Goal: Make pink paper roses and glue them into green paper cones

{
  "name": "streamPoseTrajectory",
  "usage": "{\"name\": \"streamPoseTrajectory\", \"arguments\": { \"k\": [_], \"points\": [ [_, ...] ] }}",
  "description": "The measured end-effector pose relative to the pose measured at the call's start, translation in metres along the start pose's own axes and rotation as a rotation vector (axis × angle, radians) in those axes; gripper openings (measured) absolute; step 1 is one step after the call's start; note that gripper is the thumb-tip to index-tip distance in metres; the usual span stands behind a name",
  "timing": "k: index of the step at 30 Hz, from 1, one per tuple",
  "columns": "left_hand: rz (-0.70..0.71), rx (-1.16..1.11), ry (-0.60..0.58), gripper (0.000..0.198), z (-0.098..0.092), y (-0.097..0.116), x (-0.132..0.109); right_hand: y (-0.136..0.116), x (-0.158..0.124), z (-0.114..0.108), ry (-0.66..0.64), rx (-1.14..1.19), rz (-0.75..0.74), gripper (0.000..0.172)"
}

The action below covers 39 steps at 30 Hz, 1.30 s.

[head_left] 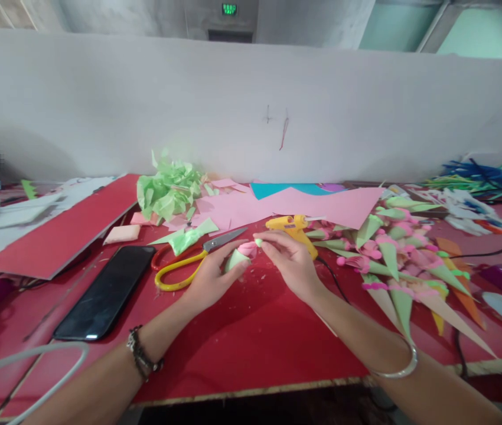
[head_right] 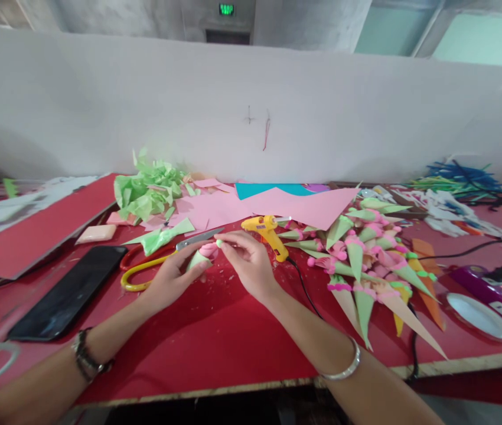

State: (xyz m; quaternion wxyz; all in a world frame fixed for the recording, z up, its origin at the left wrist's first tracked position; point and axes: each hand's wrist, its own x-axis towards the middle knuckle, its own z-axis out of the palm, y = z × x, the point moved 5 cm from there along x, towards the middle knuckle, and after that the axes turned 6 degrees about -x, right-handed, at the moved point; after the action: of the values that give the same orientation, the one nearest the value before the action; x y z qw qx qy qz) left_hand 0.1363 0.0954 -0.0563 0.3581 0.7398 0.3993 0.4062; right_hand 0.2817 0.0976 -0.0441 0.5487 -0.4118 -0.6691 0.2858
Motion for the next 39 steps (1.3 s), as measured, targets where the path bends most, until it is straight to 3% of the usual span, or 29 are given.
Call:
{"name": "streamPoseTrajectory", "arguments": {
  "k": [4, 10, 13, 17, 23, 27, 32, 39],
  "points": [
    [0.007, 0.151, 0.030, 0.039, -0.007, 0.000, 0.002, 0.001, 0.001, -0.004, 0.075, -0.040, 0.010, 0.020],
    [0.088, 0.542, -0.197, 0.035, -0.006, -0.010, 0.005, -0.001, 0.001, -0.009, 0.136, -0.144, -0.077, 0.013],
    [0.114, 0.661, -0.058, 0.043, -0.026, -0.011, 0.011, -0.002, 0.001, -0.008, 0.121, -0.141, -0.106, 0.013],
    [0.023, 0.863, 0.190, 0.045, -0.061, -0.027, 0.016, -0.003, 0.001, -0.007, 0.110, -0.126, -0.112, 0.013],
    [-0.171, 0.955, 0.168, 0.052, -0.079, -0.065, 0.017, -0.002, 0.000, -0.004, 0.073, -0.107, -0.109, 0.013],
    [-0.132, 0.868, 0.185, 0.043, -0.076, -0.064, 0.019, 0.000, -0.001, -0.003, 0.053, -0.117, -0.095, 0.013],
    [0.088, 0.716, 0.141, 0.040, -0.060, -0.030, 0.016, -0.004, -0.004, 0.004, -0.008, -0.149, -0.132, 0.012],
    [0.213, 0.508, -0.190, 0.046, -0.016, 0.004, 0.003, -0.014, -0.015, 0.020, -0.221, -0.142, -0.173, 0.013]
  ]
}}
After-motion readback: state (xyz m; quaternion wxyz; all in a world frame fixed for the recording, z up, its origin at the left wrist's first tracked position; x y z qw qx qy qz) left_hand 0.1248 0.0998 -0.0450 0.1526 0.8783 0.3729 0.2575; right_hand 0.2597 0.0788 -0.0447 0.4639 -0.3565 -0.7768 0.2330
